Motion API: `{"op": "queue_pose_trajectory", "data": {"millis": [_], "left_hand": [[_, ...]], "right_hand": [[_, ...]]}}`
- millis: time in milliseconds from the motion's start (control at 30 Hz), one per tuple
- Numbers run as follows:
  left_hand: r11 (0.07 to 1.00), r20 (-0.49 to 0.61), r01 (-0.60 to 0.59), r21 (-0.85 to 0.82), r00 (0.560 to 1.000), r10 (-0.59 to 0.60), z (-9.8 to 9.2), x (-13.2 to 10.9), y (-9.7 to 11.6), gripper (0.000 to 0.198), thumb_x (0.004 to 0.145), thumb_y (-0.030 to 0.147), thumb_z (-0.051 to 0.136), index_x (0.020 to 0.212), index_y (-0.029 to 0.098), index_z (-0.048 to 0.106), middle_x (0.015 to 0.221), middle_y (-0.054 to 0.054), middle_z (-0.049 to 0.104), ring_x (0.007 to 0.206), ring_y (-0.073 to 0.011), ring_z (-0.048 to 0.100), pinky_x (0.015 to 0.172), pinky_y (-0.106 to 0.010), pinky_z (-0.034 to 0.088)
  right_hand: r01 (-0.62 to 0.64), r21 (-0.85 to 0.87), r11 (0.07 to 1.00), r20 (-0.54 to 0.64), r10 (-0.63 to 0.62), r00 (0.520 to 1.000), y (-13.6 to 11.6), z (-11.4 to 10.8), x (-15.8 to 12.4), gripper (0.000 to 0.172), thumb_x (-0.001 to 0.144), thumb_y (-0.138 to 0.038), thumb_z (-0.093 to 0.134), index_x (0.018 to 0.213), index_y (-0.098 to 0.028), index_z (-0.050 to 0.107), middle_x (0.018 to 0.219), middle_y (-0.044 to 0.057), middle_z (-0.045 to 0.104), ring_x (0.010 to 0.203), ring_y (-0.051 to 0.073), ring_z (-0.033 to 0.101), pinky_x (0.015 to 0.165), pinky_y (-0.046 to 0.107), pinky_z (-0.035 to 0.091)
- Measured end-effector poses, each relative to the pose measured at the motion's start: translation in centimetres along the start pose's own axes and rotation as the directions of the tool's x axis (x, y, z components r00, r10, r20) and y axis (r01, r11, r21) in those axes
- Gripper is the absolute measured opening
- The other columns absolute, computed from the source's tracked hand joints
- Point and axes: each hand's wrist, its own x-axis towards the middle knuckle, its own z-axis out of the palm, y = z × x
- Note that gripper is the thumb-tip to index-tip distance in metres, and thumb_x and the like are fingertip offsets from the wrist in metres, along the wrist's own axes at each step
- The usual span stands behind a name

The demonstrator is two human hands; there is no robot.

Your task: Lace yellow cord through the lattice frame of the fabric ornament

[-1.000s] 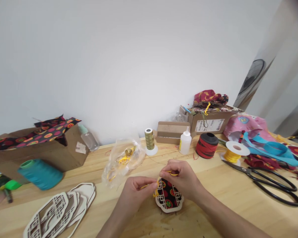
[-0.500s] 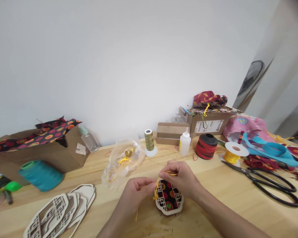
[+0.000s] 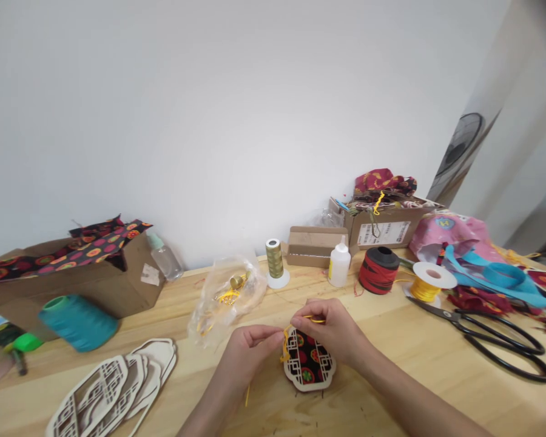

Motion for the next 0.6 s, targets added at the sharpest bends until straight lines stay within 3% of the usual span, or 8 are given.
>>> {"op": "queue_pose_trajectory", "data": {"millis": [100,267,400,600], "left_hand": [[0.999,-0.047,-0.010,0.036,0.999,0.012,-0.15,0.17,-0.14,0.025,0.057,0.032,0.066,0.073,0.014,0.069,0.062,-0.005,0.070,0.060,-0.0184,0.060,0.057,-0.026,0.043],[0.998,-0.005,-0.043,0.041,0.999,0.043,0.14,-0.13,0.22,0.021,0.059,0.029,0.065,0.073,0.014,0.070,0.065,-0.006,0.071,0.064,-0.0197,0.060,0.063,-0.028,0.043],[0.994,-0.049,-0.093,0.055,0.994,0.095,0.65,-0.67,0.77,0.020,0.062,0.028,0.063,0.073,0.014,0.070,0.065,-0.005,0.071,0.066,-0.0200,0.060,0.063,-0.027,0.044],[0.994,-0.044,-0.081,0.078,0.995,0.085,0.14,-0.51,0.56,0.018,0.059,0.026,0.065,0.073,0.014,0.069,0.072,-0.005,0.071,0.071,-0.0200,0.060,0.066,-0.026,0.044]], "right_hand": [[0.012,-0.008,1.000,0.005,-0.012,1.000,-0.02,0.00,0.01,0.014,0.068,-0.023,0.055,0.063,-0.016,0.066,0.055,-0.001,0.054,0.053,0.011,0.050,0.048,0.019,0.039],[0.072,-0.057,0.996,-0.018,-0.073,0.997,0.10,-0.03,0.06,0.014,0.067,-0.021,0.055,0.062,-0.016,0.066,0.054,-0.001,0.055,0.052,0.010,0.050,0.048,0.019,0.038],[0.089,-0.085,0.992,-0.065,-0.095,0.993,0.26,0.01,0.09,0.015,0.069,-0.022,0.054,0.061,-0.016,0.066,0.054,-0.001,0.055,0.052,0.011,0.050,0.049,0.019,0.038],[0.081,-0.052,0.995,-0.008,-0.081,0.997,0.06,0.18,0.02,0.015,0.069,-0.022,0.055,0.061,-0.016,0.065,0.053,-0.001,0.054,0.051,0.010,0.049,0.046,0.018,0.038]]}}
